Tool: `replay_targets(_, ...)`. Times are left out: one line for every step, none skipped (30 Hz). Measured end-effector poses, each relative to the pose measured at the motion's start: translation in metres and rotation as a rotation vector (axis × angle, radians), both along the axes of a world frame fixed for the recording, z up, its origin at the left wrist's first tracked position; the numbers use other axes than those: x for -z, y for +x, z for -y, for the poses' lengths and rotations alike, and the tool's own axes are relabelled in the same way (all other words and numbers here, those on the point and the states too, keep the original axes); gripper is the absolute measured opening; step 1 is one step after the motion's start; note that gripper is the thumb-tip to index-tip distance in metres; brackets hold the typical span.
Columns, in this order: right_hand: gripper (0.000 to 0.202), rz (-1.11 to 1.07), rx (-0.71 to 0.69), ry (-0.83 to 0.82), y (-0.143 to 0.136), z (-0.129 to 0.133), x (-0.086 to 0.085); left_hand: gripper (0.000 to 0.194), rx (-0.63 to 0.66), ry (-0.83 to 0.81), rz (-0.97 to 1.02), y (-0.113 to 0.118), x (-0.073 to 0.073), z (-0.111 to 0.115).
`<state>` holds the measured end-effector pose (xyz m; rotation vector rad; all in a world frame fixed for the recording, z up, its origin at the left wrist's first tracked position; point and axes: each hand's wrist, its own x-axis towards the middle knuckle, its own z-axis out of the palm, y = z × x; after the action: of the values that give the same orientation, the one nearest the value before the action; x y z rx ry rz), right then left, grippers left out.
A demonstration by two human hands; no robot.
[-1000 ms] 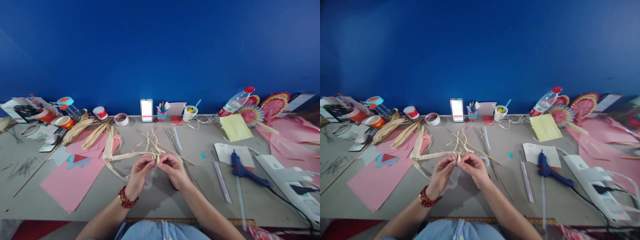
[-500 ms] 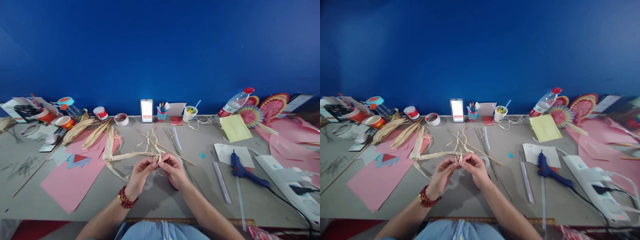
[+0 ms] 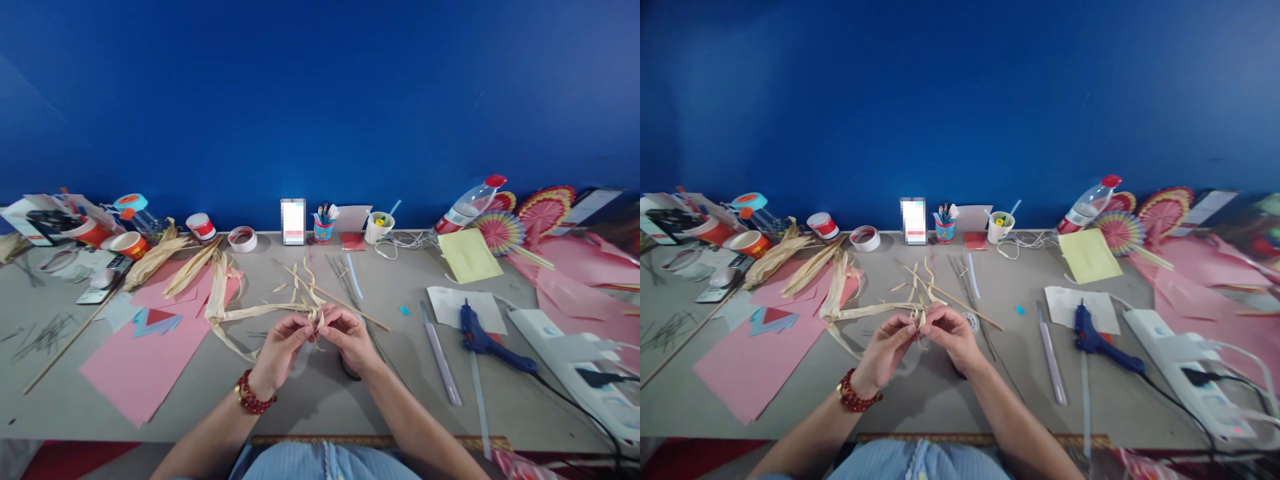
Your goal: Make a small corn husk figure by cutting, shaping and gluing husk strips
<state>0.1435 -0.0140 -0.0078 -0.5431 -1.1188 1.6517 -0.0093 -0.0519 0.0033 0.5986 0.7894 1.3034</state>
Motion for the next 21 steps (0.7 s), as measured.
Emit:
replay_targets(0.009, 0.006, 0.001, 0.006, 0.0002, 0.0001, -0.0007, 0.012, -0.003, -0.001, 0.003, 0.0004, -0.0012, -0.0001)
replay_targets(0.008, 0.013, 0.004, 0.009, 0.0003, 0.0001, -0.0015, 0.012, -0.005, -0.003, 0.008, 0.0008, -0.0026, -0.0002)
replay_targets(0.008, 0.020, 0.007, 0.010, 0.0005, 0.0002, -0.0021, 0.013, -0.007, -0.005, 0.011, 0.0012, -0.0038, -0.0003)
replay_targets(0.009, 0.027, 0.010, 0.010, 0.0006, 0.0002, -0.0024, 0.013, -0.009, -0.006, 0.013, 0.0014, -0.0048, -0.0003)
replay_targets(0.010, 0.034, 0.013, 0.008, 0.0007, 0.0003, -0.0025, 0.014, -0.011, -0.007, 0.014, 0.0015, -0.0055, -0.0002)
replay_targets(0.011, 0.038, 0.016, 0.007, 0.0008, 0.0002, -0.0023, 0.014, -0.012, -0.007, 0.014, 0.0015, -0.0058, -0.0001)
replay_targets(0.011, 0.038, 0.017, 0.008, 0.0009, 0.0002, -0.0019, 0.014, -0.011, -0.005, 0.014, 0.0014, -0.0058, 0.0000)
replay_targets(0.011, 0.037, 0.016, 0.010, 0.0008, 0.0001, -0.0014, 0.013, -0.009, -0.004, 0.013, 0.0012, -0.0054, 0.0001)
replay_targets(0.010, 0.033, 0.015, 0.013, 0.0007, 0.0000, -0.0008, 0.012, -0.004, -0.003, 0.014, 0.0009, -0.0049, 0.0001)
replay_targets(0.009, 0.028, 0.015, 0.014, 0.0005, -0.0001, -0.0002, 0.011, 0.001, -0.002, 0.018, 0.0007, -0.0043, 0.0001)
replay_targets(0.008, 0.023, 0.015, 0.014, 0.0002, -0.0002, 0.0004, 0.011, 0.006, -0.002, 0.023, 0.0005, -0.0038, 0.0000)
replay_targets(0.008, 0.018, 0.017, 0.012, -0.0001, -0.0002, 0.0009, 0.010, 0.009, -0.003, 0.029, 0.0004, -0.0035, -0.0001)
replay_targets(0.009, 0.016, 0.021, 0.006, -0.0005, -0.0001, 0.0012, 0.010, 0.010, -0.003, 0.035, 0.0004, -0.0035, -0.0002)
replay_targets(0.009, 0.013, 0.026, -0.001, -0.0009, 0.0000, 0.0014, 0.010, 0.011, -0.003, 0.039, 0.0004, -0.0038, -0.0004)
replay_targets(0.010, 0.012, 0.031, -0.010, -0.0013, 0.0002, 0.0013, 0.011, 0.013, -0.005, 0.041, 0.0006, -0.0043, -0.0005)
replay_targets(0.011, 0.011, 0.033, -0.019, -0.0016, 0.0004, 0.0011, 0.011, 0.015, -0.007, 0.040, 0.0008, -0.0050, -0.0006)
replay_targets(0.012, 0.007, 0.034, -0.025, -0.0019, 0.0006, 0.0008, 0.011, 0.017, -0.010, 0.039, 0.0010, -0.0057, -0.0006)
replay_targets(0.012, 0.003, 0.034, -0.031, -0.0021, 0.0008, 0.0005, 0.012, 0.019, -0.013, 0.036, 0.0011, -0.0065, -0.0006)
replay_targets(0.012, 0.000, 0.034, -0.035, -0.0022, 0.0010, 0.0000, 0.013, 0.019, -0.018, 0.033, 0.0013, -0.0071, -0.0006)
replay_targets(0.012, 0.000, 0.034, -0.040, -0.0023, 0.0012, -0.0004, 0.014, 0.018, -0.024, 0.029, 0.0014, -0.0075, -0.0007)
replay_targets(0.013, 0.004, 0.037, -0.043, -0.0023, 0.0013, -0.0008, 0.014, 0.017, -0.029, 0.026, 0.0015, -0.0077, -0.0007)
